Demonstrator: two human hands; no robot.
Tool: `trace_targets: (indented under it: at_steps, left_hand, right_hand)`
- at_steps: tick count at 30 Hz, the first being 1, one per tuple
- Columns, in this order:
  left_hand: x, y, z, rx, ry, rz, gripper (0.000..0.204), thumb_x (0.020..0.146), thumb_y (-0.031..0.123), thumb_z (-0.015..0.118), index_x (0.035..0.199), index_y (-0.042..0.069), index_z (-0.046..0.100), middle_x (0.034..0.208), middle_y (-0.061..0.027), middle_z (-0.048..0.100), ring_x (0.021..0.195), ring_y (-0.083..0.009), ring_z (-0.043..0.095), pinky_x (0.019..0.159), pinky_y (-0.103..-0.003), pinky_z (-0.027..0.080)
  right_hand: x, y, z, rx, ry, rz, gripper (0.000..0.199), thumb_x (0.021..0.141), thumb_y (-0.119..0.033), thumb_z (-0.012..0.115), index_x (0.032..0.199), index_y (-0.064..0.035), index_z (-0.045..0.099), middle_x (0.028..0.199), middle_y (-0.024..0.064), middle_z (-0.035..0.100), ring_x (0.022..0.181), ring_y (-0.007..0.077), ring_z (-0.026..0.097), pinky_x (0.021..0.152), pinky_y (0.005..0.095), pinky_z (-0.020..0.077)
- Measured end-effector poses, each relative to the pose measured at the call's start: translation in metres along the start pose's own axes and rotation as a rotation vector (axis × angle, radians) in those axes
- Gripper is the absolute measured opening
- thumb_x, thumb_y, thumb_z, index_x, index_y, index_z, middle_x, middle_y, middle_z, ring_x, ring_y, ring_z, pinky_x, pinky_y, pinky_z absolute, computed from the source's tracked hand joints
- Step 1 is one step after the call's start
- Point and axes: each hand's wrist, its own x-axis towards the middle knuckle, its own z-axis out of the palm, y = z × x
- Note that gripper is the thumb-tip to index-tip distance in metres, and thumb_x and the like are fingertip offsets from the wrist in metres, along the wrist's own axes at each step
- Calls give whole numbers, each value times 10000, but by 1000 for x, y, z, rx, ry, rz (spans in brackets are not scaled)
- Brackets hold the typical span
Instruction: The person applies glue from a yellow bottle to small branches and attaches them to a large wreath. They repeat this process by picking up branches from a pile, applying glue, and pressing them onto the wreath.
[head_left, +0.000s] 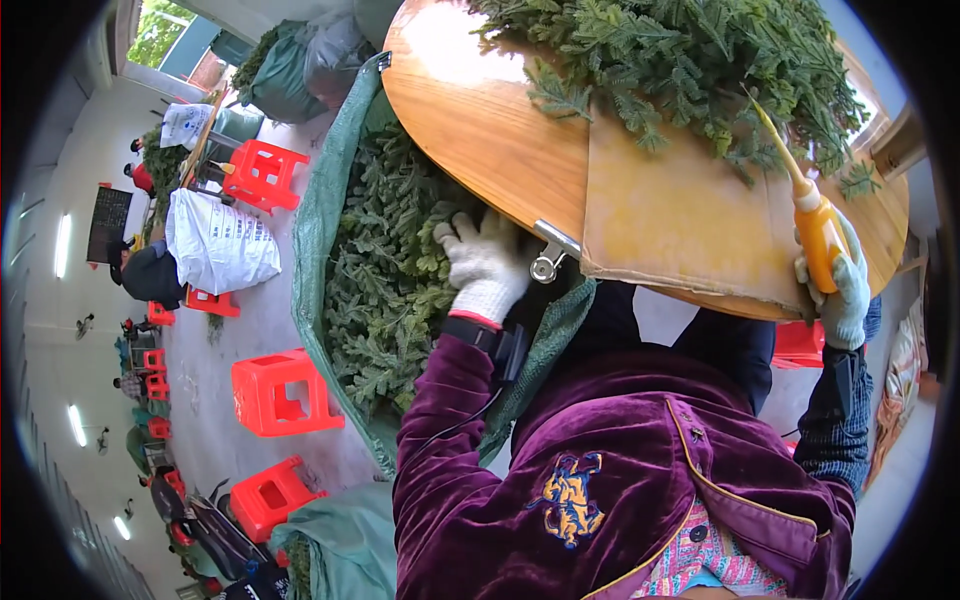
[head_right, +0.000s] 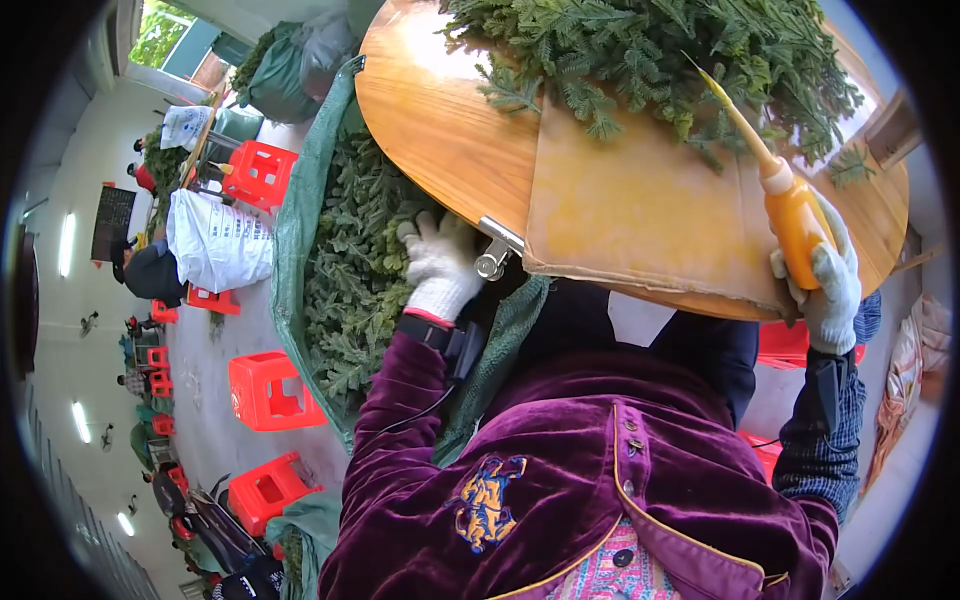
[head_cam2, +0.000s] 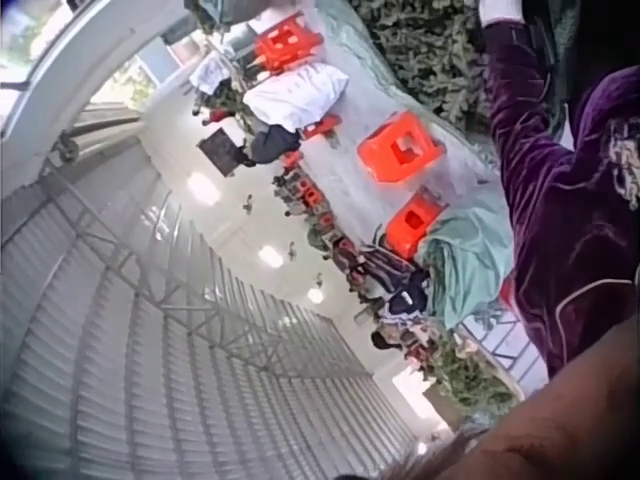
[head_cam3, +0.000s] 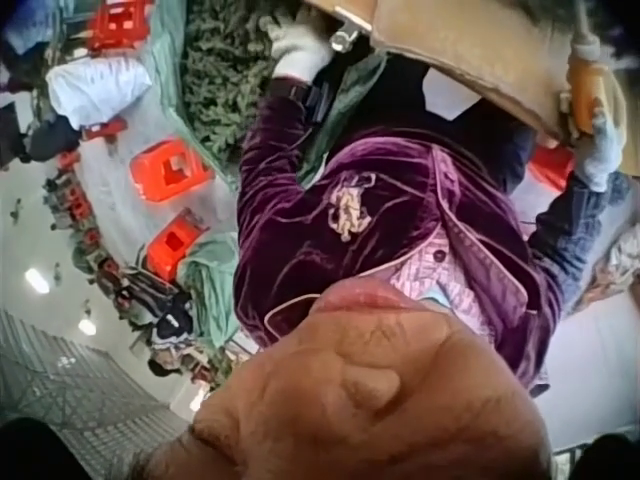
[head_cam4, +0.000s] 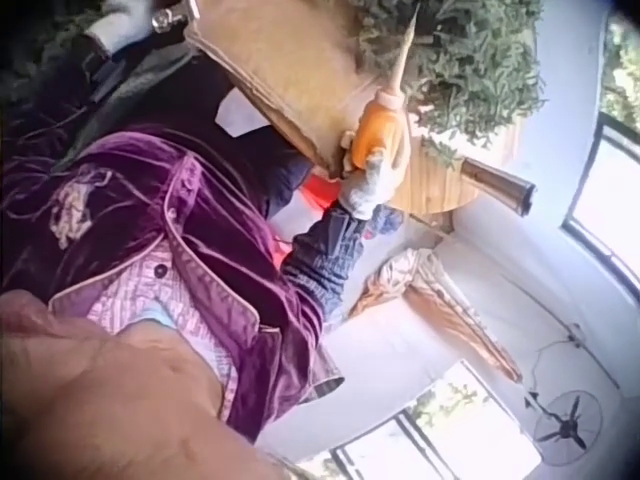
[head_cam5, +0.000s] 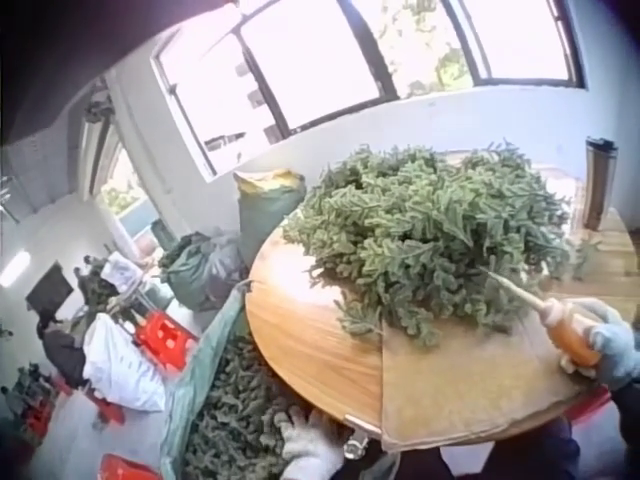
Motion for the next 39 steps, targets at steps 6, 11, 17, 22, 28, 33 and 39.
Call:
trace_targets:
  at_steps: [6,11,17,22,28,33,39]
  left_hand:
    - [-4,6,1,231,-25,130,830,874,555,652,1554,158,388,1586,-68,420,1404,-420,416,1154,-596,306]
    - [-11,-29,-33,-111,-30,131,782,885,461,690,1532,109,426,1543,-123,477,1420,-366,432,1199,-520,289]
    - [-22,-68,-80,-798,402,72,556,893,141,736,1418,61,571,1463,-153,566,1358,-300,528,1175,-392,383]
    - [53,-45,-111,-398,660,569,660,827,29,757,1447,90,541,1442,-149,583,1257,-300,600,1121,-394,444]
    - [101,19,-150,24,674,755,634,742,-9,705,1351,123,587,1285,-139,645,1149,-341,612,1022,-432,465]
    - [121,48,-136,148,650,869,546,718,-3,679,1246,123,622,1168,-115,667,1145,-341,597,997,-452,446]
    - [124,29,-131,94,668,843,476,715,13,706,1175,126,654,1161,-103,677,1114,-324,621,976,-448,457]
  right_hand:
    - [2,-5,-8,-13,-48,-12,968,807,-616,691,1473,34,425,1088,135,636,594,95,558,432,178,367]
    - [-7,-12,7,97,-7,31,979,800,-606,701,1470,48,414,1067,152,644,570,103,555,428,180,377]
    - [-8,-7,0,217,31,83,1038,755,-614,743,1467,60,400,1034,166,654,565,124,591,418,187,420]
    - [-19,-24,-9,191,63,151,1103,699,-638,793,1460,58,403,1038,172,660,587,144,633,412,196,449]
    - [-15,-10,-6,272,16,218,1124,645,-623,848,1443,52,435,1101,166,682,661,179,688,451,232,507]
    - [-17,-15,-6,272,38,234,1152,619,-632,869,1439,53,440,1116,154,684,666,177,689,513,249,545]
    - [-18,-9,-7,251,65,216,1187,610,-675,858,1453,40,426,1083,167,674,636,171,667,493,241,515]
